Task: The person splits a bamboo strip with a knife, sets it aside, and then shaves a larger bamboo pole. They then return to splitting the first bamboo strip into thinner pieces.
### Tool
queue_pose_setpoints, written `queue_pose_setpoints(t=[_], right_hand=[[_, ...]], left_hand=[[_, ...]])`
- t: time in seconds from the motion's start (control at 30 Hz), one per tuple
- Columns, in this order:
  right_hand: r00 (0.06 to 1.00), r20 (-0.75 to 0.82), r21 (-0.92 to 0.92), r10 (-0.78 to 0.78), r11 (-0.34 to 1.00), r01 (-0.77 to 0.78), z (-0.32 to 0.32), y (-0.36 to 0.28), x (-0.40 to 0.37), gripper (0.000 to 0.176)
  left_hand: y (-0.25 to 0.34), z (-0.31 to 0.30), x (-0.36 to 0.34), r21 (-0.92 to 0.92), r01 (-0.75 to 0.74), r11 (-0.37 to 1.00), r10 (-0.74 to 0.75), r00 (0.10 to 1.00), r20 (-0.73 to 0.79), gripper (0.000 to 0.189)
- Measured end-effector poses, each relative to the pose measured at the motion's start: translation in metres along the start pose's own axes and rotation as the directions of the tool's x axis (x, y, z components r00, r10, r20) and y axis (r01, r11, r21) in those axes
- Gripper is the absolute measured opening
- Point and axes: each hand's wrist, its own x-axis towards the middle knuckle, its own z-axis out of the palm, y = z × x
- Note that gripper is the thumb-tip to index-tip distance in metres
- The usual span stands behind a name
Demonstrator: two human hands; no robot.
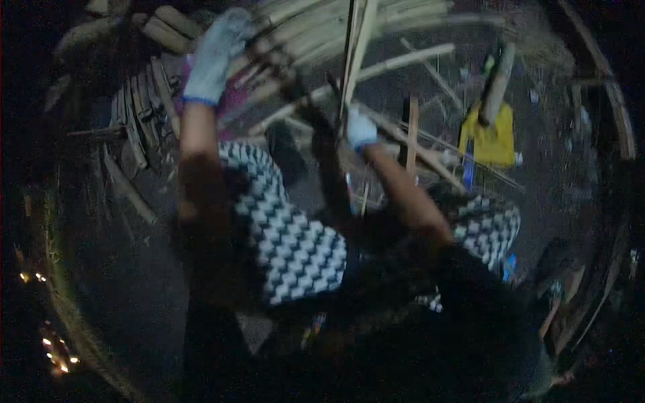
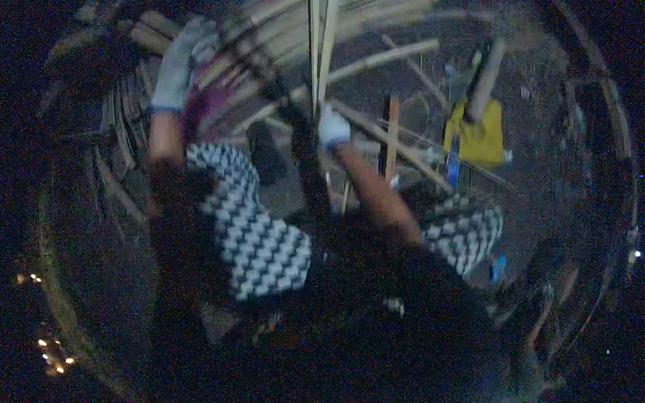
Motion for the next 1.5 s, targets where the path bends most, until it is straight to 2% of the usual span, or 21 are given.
queue_pose_setpoints(t=[0.1, 0.33, 0.4, 0.47, 0.5, 0.6, 0.67, 0.7, 0.73, 0.77, 0.8, 0.87, 0.9, 0.93, 1.0, 1.07, 1.17, 1.27, 1.4, 1.47, 1.5], right_hand=[[0.975, -0.197, 0.014, -0.107, 0.994, 0.112, -0.011, 0.002, -0.011, 0.034], [0.891, -0.399, -0.065, -0.217, 0.976, 0.209, -0.174, -0.077, -0.028, 0.034], [0.626, -0.561, -0.227, -0.541, 0.828, 0.513, -0.225, -0.086, -0.002, 0.03], [0.652, -0.455, -0.393, -0.607, 0.793, 0.465, -0.271, -0.114, -0.018, 0.028], [0.797, -0.442, -0.288, -0.411, 0.907, 0.308, -0.283, -0.12, -0.016, 0.035], [0.713, -0.459, -0.466, -0.53, 0.827, 0.315, -0.204, -0.089, -0.033, 0.022], [0.933, -0.317, -0.224, -0.17, 0.969, 0.101, -0.072, -0.043, -0.029, 0.04], [0.8, -0.523, -0.11, -0.295, 0.954, 0.28, 0.017, 0.011, -0.026, 0.048], [0.996, -0.093, 0.047, 0.008, 0.999, -0.003, 0.009, 0.001, -0.037, 0.048], [0.997, -0.082, 0.286, 0.011, 0.958, 0.013, 0.042, 0.025, -0.011, 0.047], [0.975, -0.222, 0.064, 0.034, 0.998, -0.02, 0.017, -0.005, -0.03, 0.04], [0.976, -0.218, 0.105, 0.023, 0.994, 0.0, 0.014, -0.011, -0.027, 0.035], [0.96, -0.28, 0.121, 0.016, 0.993, 0.019, 0.02, -0.014, -0.024, 0.035], [0.968, -0.251, 0.11, 0.026, 0.994, 0.002, 0.02, -0.018, -0.021, 0.036], [0.964, -0.267, 0.129, 0.023, 0.992, 0.012, 0.025, -0.028, -0.02, 0.036], [0.977, -0.214, 0.114, -0.002, 0.993, 0.027, 0.022, -0.042, -0.027, 0.036], [0.991, -0.118, 0.104, -0.056, 0.992, 0.068, 0.024, -0.051, -0.031, 0.039], [0.994, -0.064, 0.167, -0.09, 0.981, 0.1, 0.033, -0.043, -0.033, 0.04], [0.995, 0.083, 0.325, -0.053, 0.945, 0.023, 0.021, -0.042, -0.039, 0.044], [0.997, 0.071, 0.387, 0.02, 0.921, -0.046, 0.016, -0.048, -0.038, 0.037], [0.995, -0.088, 0.189, 0.056, 0.981, -0.038, 0.074, -0.047, -0.023, 0.032]], left_hand=[[-0.019, 0.013, 0.009, 0.364, -0.154, 0.919, 0.133, 0.988, 0.081, 0.056], [-0.007, -0.014, 0.012, 0.357, -0.071, 0.931, 0.089, 0.995, -0.033, 0.055], [-0.021, -0.018, 0.014, 0.145, -0.154, 0.977, 0.167, 0.983, -0.08, 0.047], [-0.003, -0.013, 0.005, 0.101, 0.02, 0.995, -0.006, 0.991, -0.136, 0.045], [-0.019, -0.029, 0.011, 0.115, -0.056, 0.992, 0.061, 0.997, -0.044, 0.048], [-0.002, -0.017, -0.001, 0.243, -0.039, 0.969, 0.056, 0.997, -0.062, 0.049], [-0.023, -0.033, 0.01, 0.338, -0.256, 0.906, 0.255, 0.966, 0.049, 0.05], [-0.019, -0.018, -0.002, 0.179, -0.126, 0.976, 0.131, 0.991, -0.018, 0.049], [-0.006, -0.002, 0.0, 0.015, -0.018, 1.0, 0.019, 0.999, -0.051, 0.048], [0.009, 0.003, 0.021, 0.028, -0.067, 0.997, 0.068, 0.997, -0.041, 0.048], [0.015, 0.011, 0.026, 0.043, -0.123, 0.991, 0.122, 0.992, 0.013, 0.048], [0.01, 0.031, 0.01, 0.058, -0.163, 0.985, 0.152, 0.976, 0.158, 0.049], [0.012, 0.047, 0.018, -0.116, -0.026, 0.993, 0.03, 0.999, 0.034, 0.05], [0.008, 0.05, 0.019, 0.25, -0.272, 0.929, 0.248, 0.961, 0.123, 0.053], [-0.001, 0.069, 0.017, -0.014, -0.159, 0.987, 0.158, 0.958, 0.24, 0.052], [0.023, 0.084, 0.006, 0.016, -0.258, 0.966, 0.255, 0.961, 0.11, 0.044], [0.042, 0.084, 0.008, 0.26, 0.131, 0.957, -0.025, 0.927, -0.373, 0.05], [-0.004, 0.048, 0.034, -0.09, -0.027, 0.996, -0.009, 0.924, -0.383, 0.047], [-0.018, 0.038, 0.04, 0.052, -0.029, 0.998, 0.046, 0.936, -0.35, 0.045], [-0.017, 0.048, 0.039, 0.139, -0.14, 0.98, 0.194, 0.802, -0.565, 0.043], [0.005, 0.062, 0.026, 0.245, 0.006, 0.97, 0.147, 0.785, -0.602, 0.042]])
